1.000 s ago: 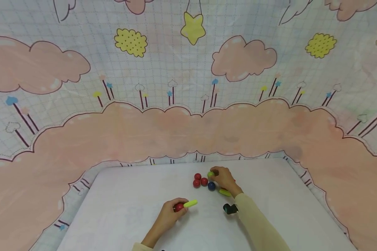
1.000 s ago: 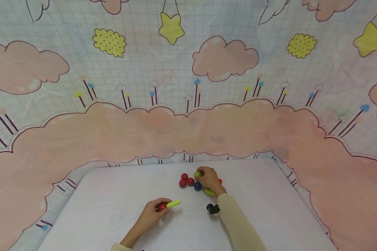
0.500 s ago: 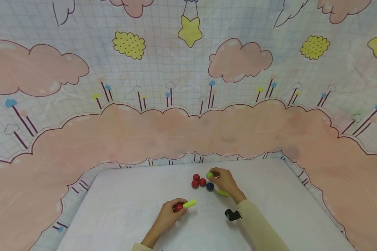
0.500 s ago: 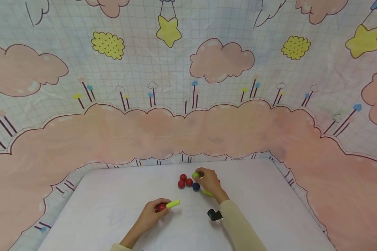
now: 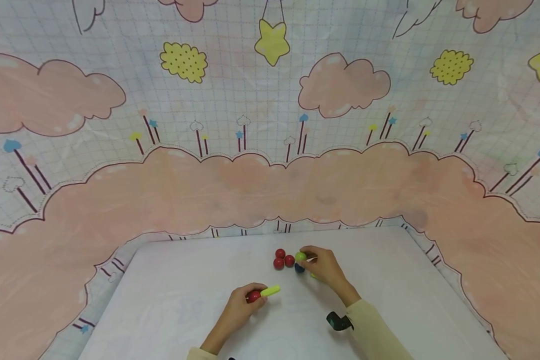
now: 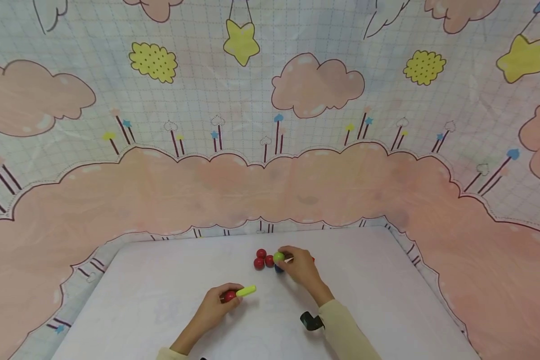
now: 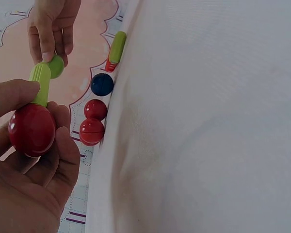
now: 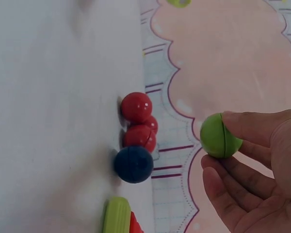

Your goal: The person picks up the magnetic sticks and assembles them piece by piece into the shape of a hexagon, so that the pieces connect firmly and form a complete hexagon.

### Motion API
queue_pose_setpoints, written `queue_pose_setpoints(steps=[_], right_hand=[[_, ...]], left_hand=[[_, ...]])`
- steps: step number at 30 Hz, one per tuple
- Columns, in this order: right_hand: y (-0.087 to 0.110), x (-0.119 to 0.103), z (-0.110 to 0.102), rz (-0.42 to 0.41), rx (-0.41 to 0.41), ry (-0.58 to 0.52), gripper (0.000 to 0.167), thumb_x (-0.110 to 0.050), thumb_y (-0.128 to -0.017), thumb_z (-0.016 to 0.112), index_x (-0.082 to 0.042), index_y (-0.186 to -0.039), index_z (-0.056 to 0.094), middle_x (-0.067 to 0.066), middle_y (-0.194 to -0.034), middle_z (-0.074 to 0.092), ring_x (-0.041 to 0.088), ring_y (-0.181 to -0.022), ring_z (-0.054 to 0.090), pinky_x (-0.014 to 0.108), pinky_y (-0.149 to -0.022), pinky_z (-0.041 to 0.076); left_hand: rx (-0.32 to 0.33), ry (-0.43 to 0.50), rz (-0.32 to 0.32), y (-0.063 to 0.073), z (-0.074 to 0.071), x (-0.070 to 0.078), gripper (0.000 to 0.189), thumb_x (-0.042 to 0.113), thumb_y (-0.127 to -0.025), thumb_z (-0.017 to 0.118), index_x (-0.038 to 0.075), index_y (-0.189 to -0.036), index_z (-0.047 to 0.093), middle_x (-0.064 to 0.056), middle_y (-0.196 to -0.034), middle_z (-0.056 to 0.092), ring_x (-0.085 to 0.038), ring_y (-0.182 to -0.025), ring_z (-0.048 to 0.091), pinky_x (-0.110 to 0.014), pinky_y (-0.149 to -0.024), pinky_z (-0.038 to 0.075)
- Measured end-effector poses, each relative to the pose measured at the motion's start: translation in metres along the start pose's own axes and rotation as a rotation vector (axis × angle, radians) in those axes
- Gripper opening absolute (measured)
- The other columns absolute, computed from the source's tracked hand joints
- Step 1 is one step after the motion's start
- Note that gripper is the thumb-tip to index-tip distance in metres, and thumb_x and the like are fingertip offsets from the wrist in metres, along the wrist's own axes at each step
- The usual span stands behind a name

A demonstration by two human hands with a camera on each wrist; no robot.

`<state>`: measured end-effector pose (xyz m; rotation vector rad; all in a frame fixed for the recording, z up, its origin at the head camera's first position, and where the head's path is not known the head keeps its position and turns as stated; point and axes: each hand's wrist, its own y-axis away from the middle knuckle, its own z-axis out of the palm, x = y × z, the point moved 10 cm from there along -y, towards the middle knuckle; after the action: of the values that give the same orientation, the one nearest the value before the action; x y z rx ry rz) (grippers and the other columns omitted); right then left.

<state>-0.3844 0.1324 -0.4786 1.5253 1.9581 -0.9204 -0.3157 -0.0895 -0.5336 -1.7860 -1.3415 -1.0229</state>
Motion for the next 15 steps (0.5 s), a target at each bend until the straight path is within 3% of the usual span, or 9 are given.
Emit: queue_pose_setpoints(steps=[9,15], right_hand=[[0.016,-0.018,-0.002,-0.046,-0.013,-0.041,0.033,-0.014,-0.085,0.077,-0.009,-0.117,0.069,0.004,-0.109,0.072,0.02,-0.095,0.067,0.027,-0.08,0.056],[0.027,-0.019,-0.001,-0.031,-0.031,-0.08,0.032,-0.018,-0.084,0.078,-0.016,-0.114,0.07,0.0,-0.106,0.072,0.014,-0.092,0.066,0.022,-0.08,0.055]], left_hand=[[0.002,0.009,0.009,-0.003,-0.002,0.003,0.027,0.018,-0.089,0.071,0.013,-0.116,0.069,-0.009,-0.115,0.067,-0.018,-0.098,0.057,-0.021,-0.078,0.048],[0.009,0.002,0.025,-0.005,-0.002,0.007,0.027,0.019,-0.09,0.07,0.013,-0.116,0.069,-0.009,-0.117,0.067,-0.018,-0.1,0.058,-0.023,-0.08,0.049]])
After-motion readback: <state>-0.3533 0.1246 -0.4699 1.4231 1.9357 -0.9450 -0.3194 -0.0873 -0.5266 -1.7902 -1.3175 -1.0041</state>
